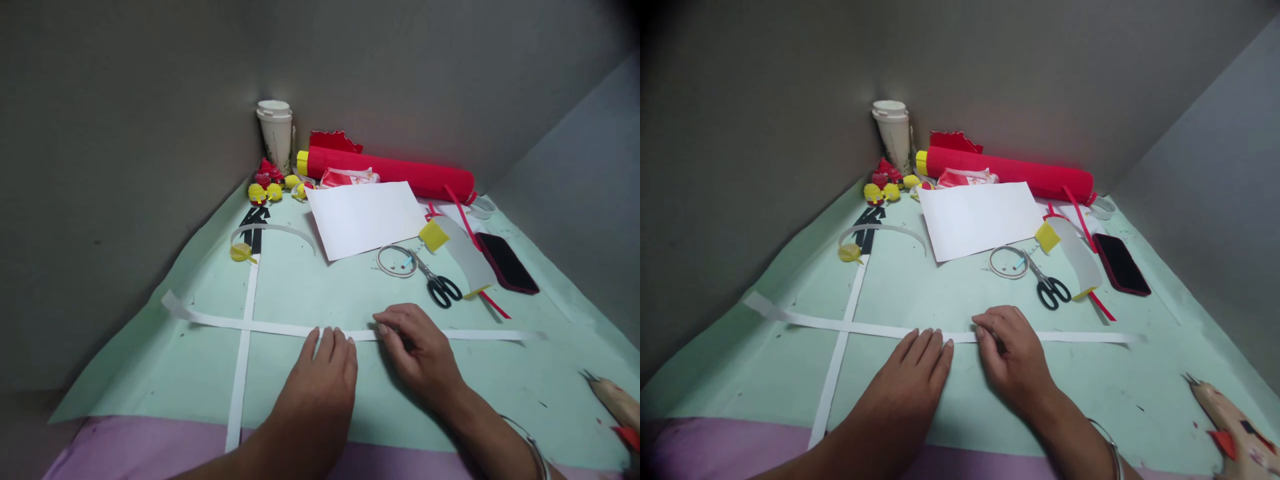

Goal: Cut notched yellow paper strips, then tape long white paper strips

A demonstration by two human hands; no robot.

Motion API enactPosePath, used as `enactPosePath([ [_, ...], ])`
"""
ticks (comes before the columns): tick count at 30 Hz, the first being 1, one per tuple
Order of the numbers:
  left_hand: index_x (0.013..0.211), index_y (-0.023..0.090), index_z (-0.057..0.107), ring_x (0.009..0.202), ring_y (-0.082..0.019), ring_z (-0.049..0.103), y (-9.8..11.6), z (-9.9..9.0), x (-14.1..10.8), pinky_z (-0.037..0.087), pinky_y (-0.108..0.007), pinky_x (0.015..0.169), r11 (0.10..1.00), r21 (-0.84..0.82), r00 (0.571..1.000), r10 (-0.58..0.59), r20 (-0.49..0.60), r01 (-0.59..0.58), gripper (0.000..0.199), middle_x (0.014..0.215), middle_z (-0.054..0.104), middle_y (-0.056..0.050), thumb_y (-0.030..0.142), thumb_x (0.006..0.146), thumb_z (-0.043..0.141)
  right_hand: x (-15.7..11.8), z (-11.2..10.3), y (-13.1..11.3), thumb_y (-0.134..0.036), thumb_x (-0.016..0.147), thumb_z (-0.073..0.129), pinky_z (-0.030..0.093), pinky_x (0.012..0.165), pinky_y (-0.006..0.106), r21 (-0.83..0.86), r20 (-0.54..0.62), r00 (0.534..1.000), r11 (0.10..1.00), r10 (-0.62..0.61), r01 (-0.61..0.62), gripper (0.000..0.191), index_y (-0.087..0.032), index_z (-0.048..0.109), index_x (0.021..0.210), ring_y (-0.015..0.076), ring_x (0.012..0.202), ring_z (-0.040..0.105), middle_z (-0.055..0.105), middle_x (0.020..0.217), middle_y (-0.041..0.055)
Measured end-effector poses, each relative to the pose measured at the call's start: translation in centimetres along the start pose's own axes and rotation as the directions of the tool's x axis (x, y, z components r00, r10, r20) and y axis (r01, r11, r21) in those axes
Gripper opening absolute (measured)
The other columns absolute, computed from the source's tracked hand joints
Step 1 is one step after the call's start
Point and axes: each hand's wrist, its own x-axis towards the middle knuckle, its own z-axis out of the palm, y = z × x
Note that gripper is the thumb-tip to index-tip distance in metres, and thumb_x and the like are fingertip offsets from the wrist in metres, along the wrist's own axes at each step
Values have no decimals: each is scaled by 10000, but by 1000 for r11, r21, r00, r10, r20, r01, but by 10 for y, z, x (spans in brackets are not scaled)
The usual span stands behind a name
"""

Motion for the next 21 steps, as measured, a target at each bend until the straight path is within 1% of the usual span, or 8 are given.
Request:
enactPosePath([
  [2,1230,46,601,1108,-317,577,0,0,1,382,-456,991,1000,6,1000,5,-3,-5,461,1229,630,-194,235,836,454,0,0,0,-129,882,543,510,727,371,4,22,1000,1000,-10,10,194,-203,671,1008,219,852,590,637,899,83],
  [7,1228,55,608,1108,-310,579,-1,-2,2,388,-451,992,1000,21,1000,6,7,-6,464,1225,637,-183,234,827,455,0,2,-5,-118,863,564,503,718,360,-33,167,985,998,-48,54,214,-223,698,993,209,827,576,617,875,69],
  [9,1233,51,606,1110,-312,581,0,-2,2,390,-451,993,1000,21,1000,1,0,-1,466,1226,636,-185,222,828,452,0,2,-6,-115,860,564,497,707,354,-54,208,976,996,-57,70,219,-226,702,989,206,817,569,610,870,67],
  [13,1229,48,609,1109,-310,584,0,-2,1,393,-450,997,1000,14,1000,-8,-14,8,458,1225,638,-185,206,832,443,0,3,-6,-112,856,560,492,706,359,-77,240,967,992,-81,103,225,-226,697,993,207,812,562,608,878,70],
  [18,1211,47,622,1118,-306,579,2,-1,-1,388,-443,1011,1000,-12,997,-26,-68,25,447,1214,646,-175,169,817,447,-1,3,-6,-108,855,551,490,722,368,-84,253,965,991,-76,100,240,-226,687,1014,212,836,554,598,917,77],
  [21,1209,48,620,1096,-295,586,3,-1,-2,388,-432,1013,999,-10,996,-48,-74,48,450,1192,656,-163,136,800,453,-1,3,-7,-112,861,549,490,729,371,-84,256,963,991,-78,103,238,-222,681,1025,214,847,552,595,931,83],
])
